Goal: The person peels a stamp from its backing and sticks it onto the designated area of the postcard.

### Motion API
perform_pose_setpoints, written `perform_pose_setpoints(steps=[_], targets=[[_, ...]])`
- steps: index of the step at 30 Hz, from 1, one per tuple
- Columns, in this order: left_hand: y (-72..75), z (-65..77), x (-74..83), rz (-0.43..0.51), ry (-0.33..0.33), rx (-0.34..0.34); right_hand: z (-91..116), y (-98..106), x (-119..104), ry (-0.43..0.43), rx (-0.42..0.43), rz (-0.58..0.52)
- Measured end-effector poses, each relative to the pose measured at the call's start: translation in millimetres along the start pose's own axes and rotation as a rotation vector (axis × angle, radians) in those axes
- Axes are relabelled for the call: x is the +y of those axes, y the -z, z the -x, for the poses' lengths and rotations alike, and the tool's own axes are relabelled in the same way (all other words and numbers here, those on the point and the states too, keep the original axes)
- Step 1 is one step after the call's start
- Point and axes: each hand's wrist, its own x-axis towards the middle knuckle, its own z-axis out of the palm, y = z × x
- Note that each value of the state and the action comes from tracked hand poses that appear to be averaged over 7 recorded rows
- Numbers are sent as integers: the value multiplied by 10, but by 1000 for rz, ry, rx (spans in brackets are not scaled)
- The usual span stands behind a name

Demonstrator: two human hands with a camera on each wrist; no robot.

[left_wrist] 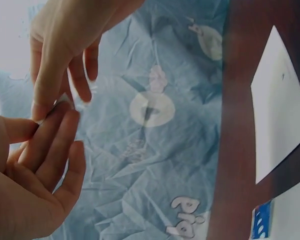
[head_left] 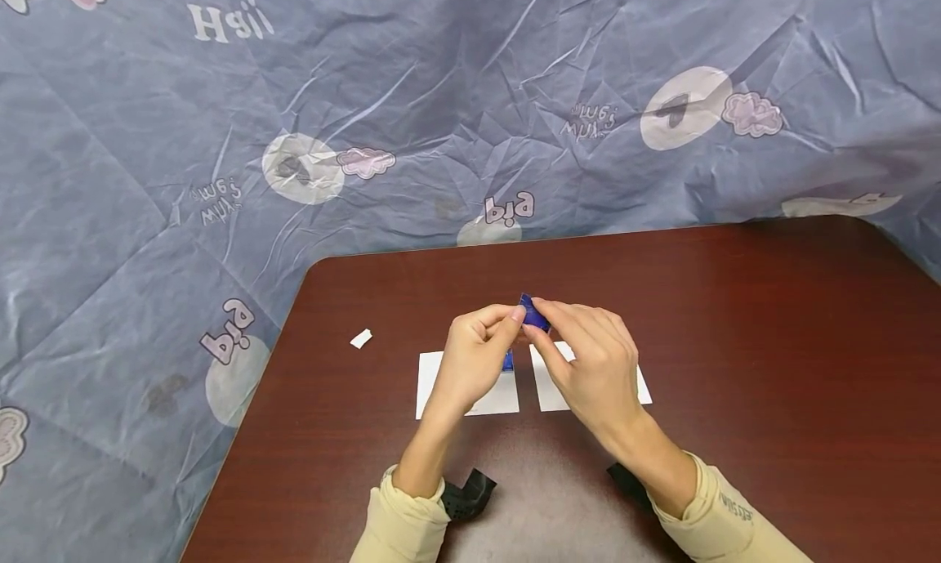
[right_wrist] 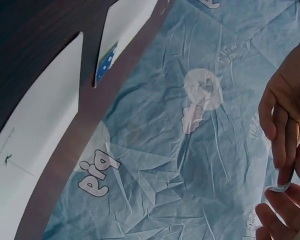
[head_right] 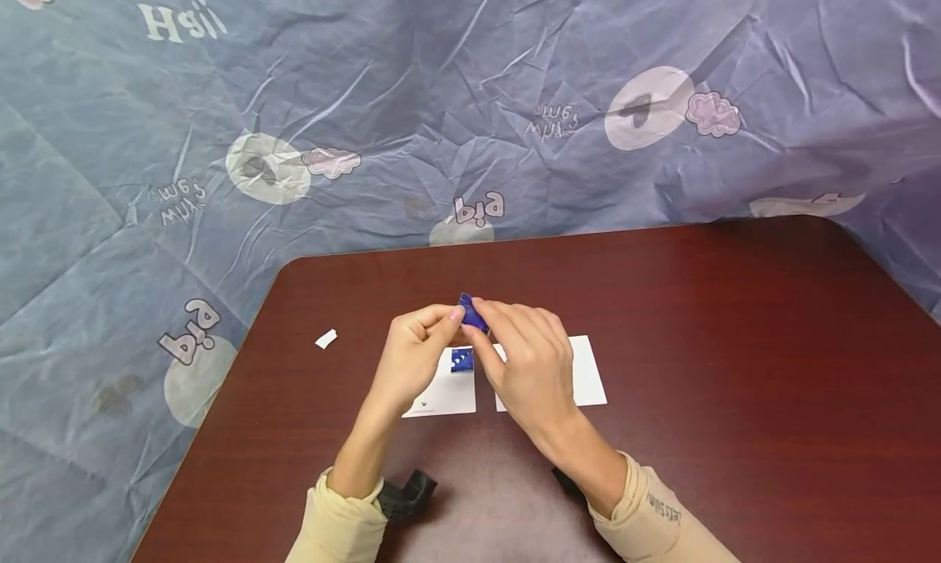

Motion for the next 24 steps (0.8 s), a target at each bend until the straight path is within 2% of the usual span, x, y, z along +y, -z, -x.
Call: perform_pose_setpoints(steps=[6, 10, 13, 18, 20, 24], targets=[[45, 28, 34, -149, -68, -16, -8, 30, -30, -55, -36, -40], [15, 39, 40, -185, -111, 44, -17, 41, -45, -135, -74, -121], [-28, 47, 47, -133, -137, 83, -24, 52, -67, -234, -120, -259], [-90, 60, 59, 21, -184, 83, -42, 95, -144, -404, -184, -538], [-100, 63, 60, 59, -192, 84, -53, 119, -169, -444, -204, -585], [-101, 67, 62, 66, -212, 91, -62, 154, -189, -489, -227, -603]])
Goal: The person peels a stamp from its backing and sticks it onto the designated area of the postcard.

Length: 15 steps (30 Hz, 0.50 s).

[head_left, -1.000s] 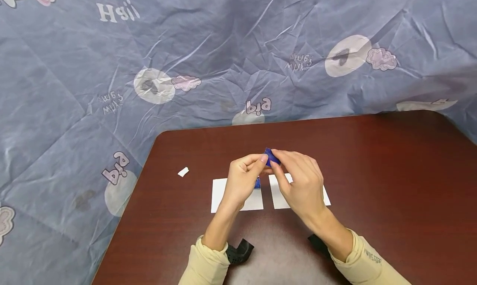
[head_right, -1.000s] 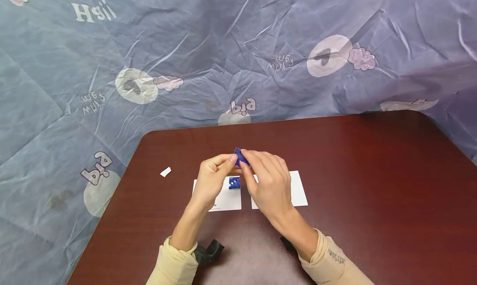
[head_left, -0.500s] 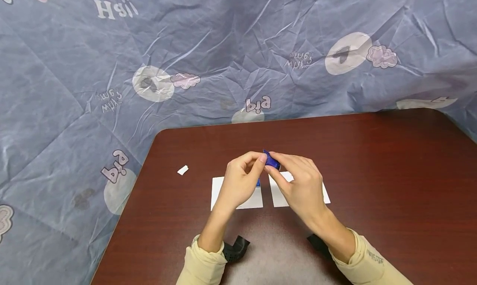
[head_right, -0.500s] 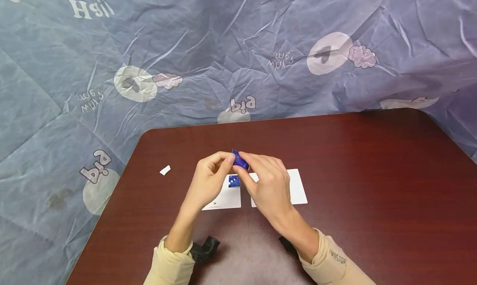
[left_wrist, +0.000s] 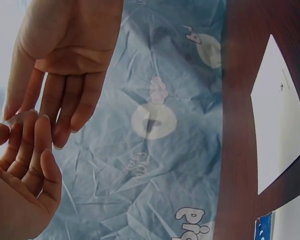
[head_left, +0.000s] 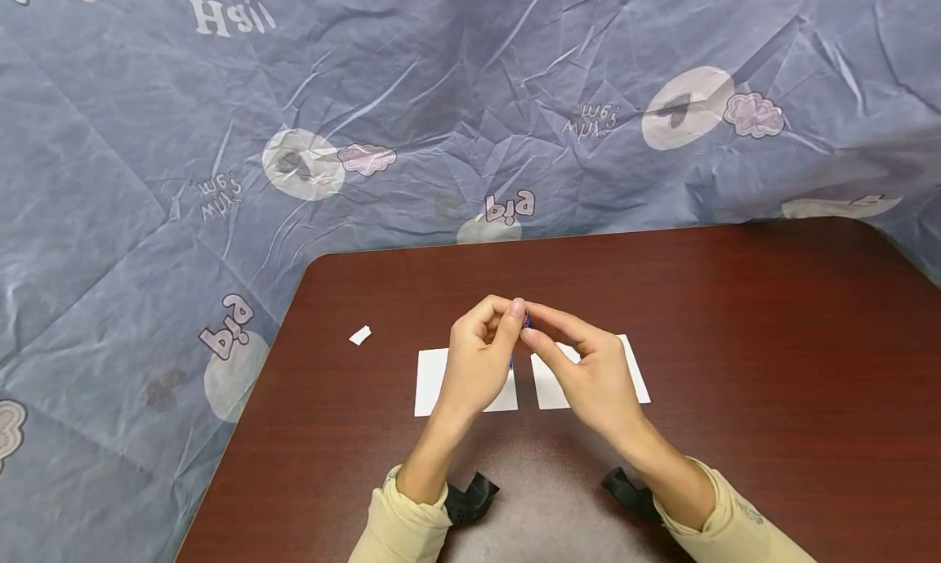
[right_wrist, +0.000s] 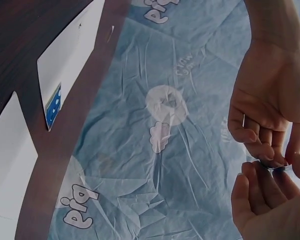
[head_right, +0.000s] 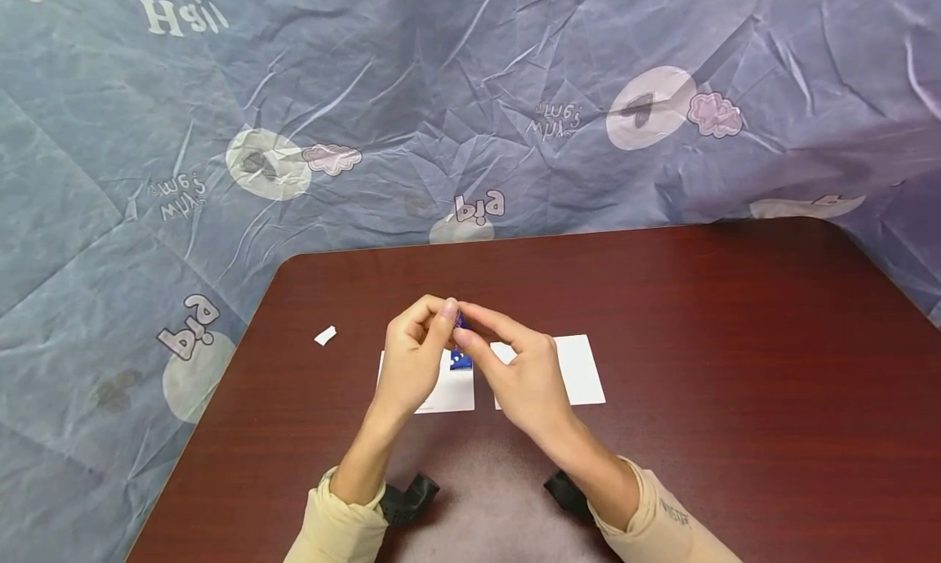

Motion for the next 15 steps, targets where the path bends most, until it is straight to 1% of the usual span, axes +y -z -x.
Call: perform_pose_setpoints(steps=[4, 7, 15], targets=[[-1, 1, -6, -14, -8, 10, 11, -5, -7, -20, -3, -1], [-8, -5, -10, -18, -4, 20, 13, -10, -8, -35, 6, -25], [-12, -9, -15, -71, -20, 35, -4, -28, 7, -30, 16, -137]])
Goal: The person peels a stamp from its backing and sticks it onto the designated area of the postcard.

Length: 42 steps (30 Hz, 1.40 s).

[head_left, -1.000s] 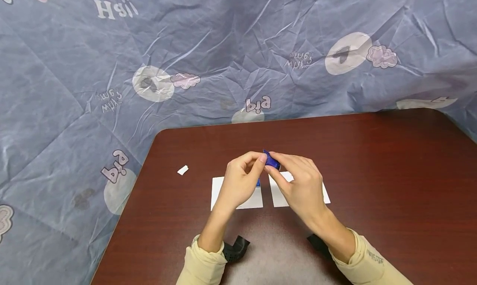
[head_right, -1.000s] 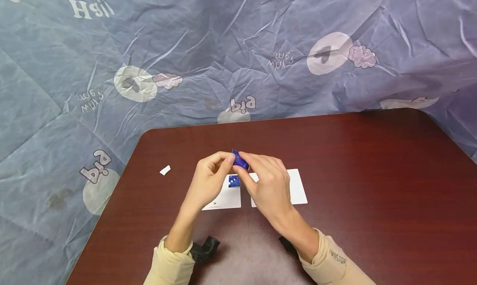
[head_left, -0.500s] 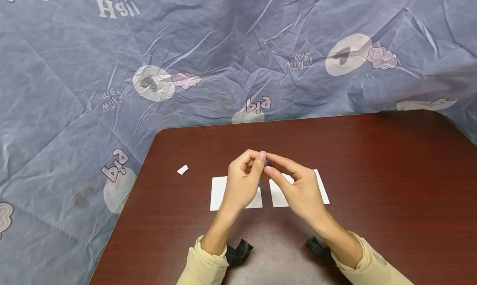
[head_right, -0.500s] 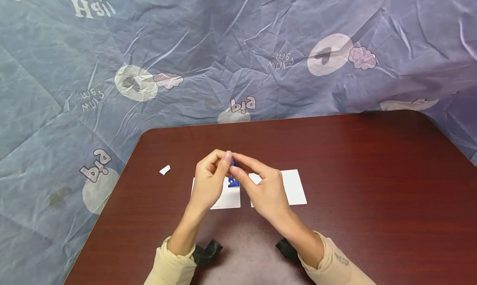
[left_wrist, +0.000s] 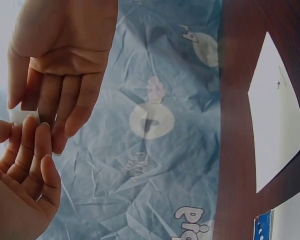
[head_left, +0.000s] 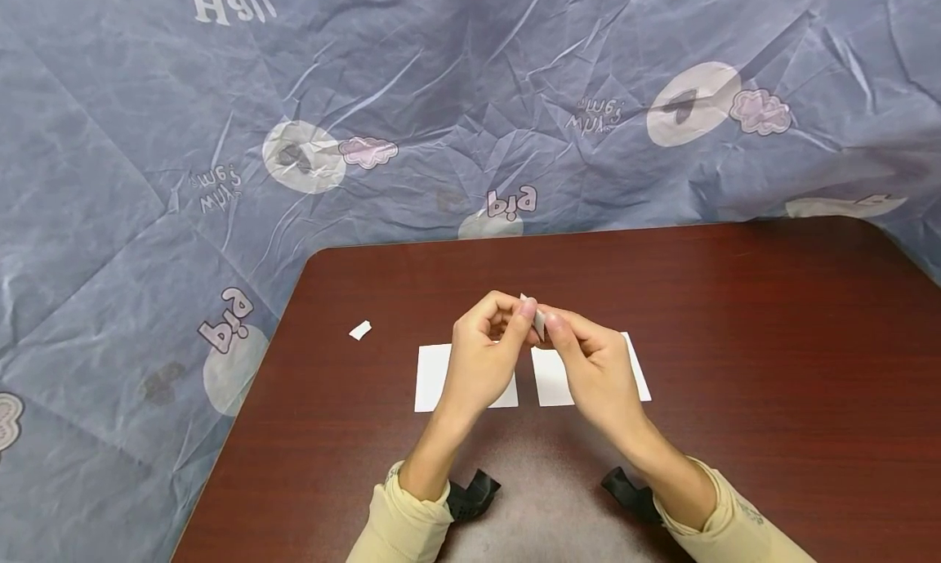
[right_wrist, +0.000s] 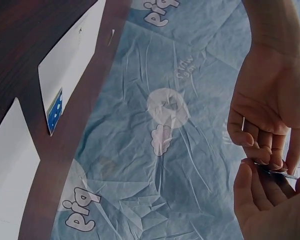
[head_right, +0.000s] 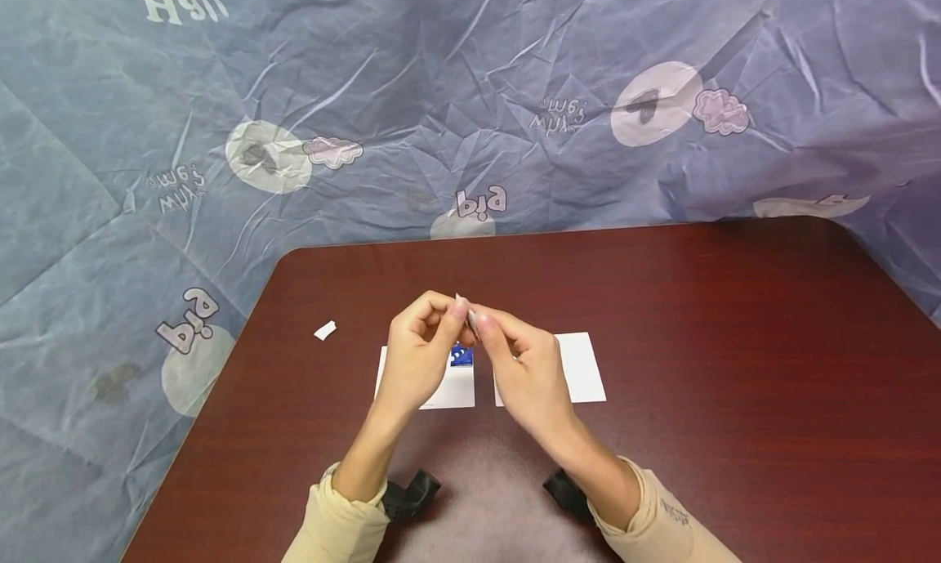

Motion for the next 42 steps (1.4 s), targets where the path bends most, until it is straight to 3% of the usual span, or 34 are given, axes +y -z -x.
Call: perform_pose_setpoints(steps=[8, 11, 18, 30, 42], targets=[[-12, 6, 5, -29, -15, -4, 2, 4, 29, 214, 11, 229], [-18, 10, -1, -43, -20, -3, -1, 10, 43, 251, 19, 291], [-24, 11, -8, -62, -54, -3, 8, 6, 44, 263, 71, 374], [-31, 13, -2, -88, -55, -14, -3, 15, 43, 272, 81, 372], [-76, 49, 26, -124, -69, -26, 10, 23, 87, 391, 144, 509]])
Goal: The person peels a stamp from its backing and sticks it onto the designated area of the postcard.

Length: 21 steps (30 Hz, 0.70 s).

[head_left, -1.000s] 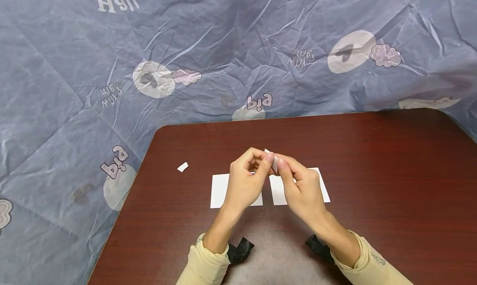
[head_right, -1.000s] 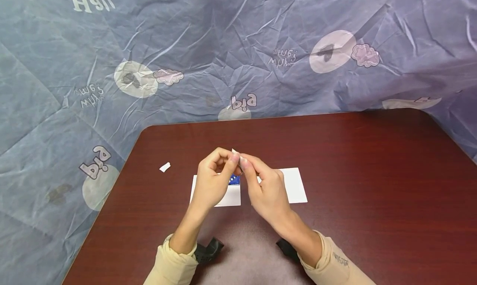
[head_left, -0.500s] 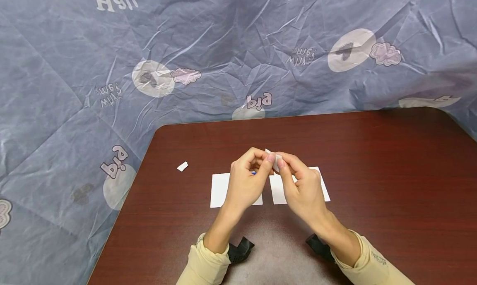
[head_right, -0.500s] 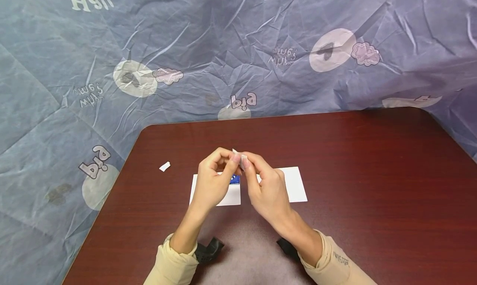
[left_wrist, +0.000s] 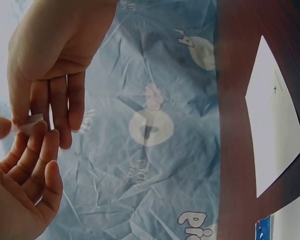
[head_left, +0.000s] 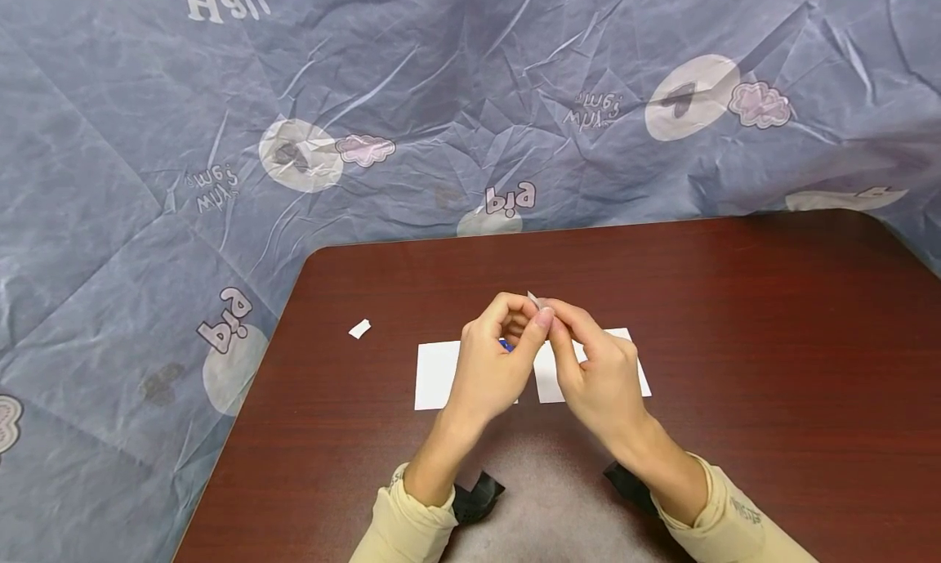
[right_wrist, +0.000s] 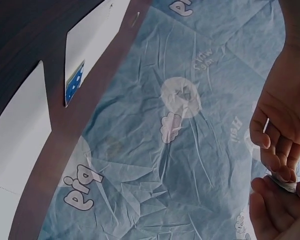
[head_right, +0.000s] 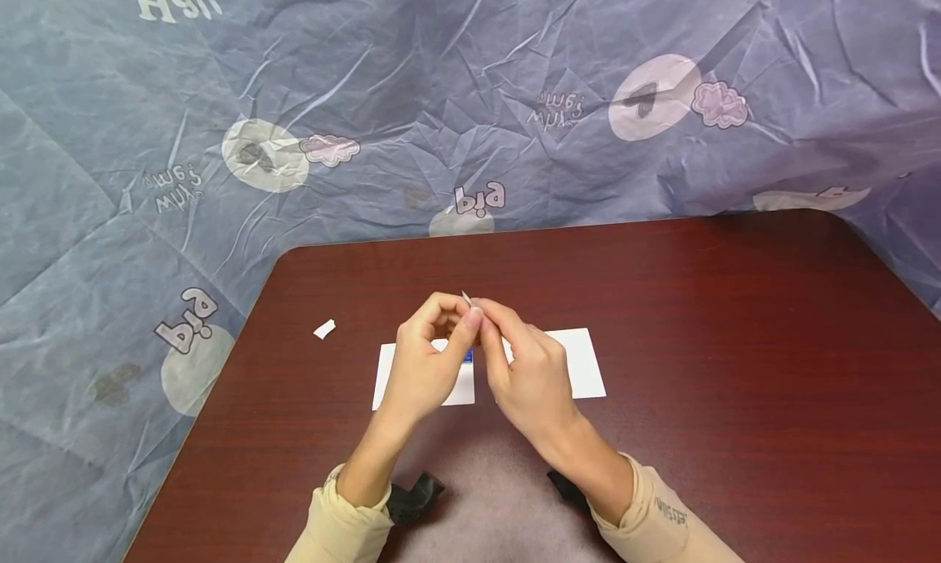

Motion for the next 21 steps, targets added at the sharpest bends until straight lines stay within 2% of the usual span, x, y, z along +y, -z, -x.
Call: perform_pose_setpoints(steps=[5, 9, 17, 21], targets=[[-21, 6, 1, -28, -18, 5, -8, -24, 6, 111, 49, 72], [-28, 10, -4, -67, -57, 3, -15, -36, 5, 156, 70, 114], [-47, 15, -19, -144, -139, -7, -24, -21, 2, 149, 83, 121], [-54, 15, -18, -140, -144, -5, -24, -23, 3, 146, 89, 133]])
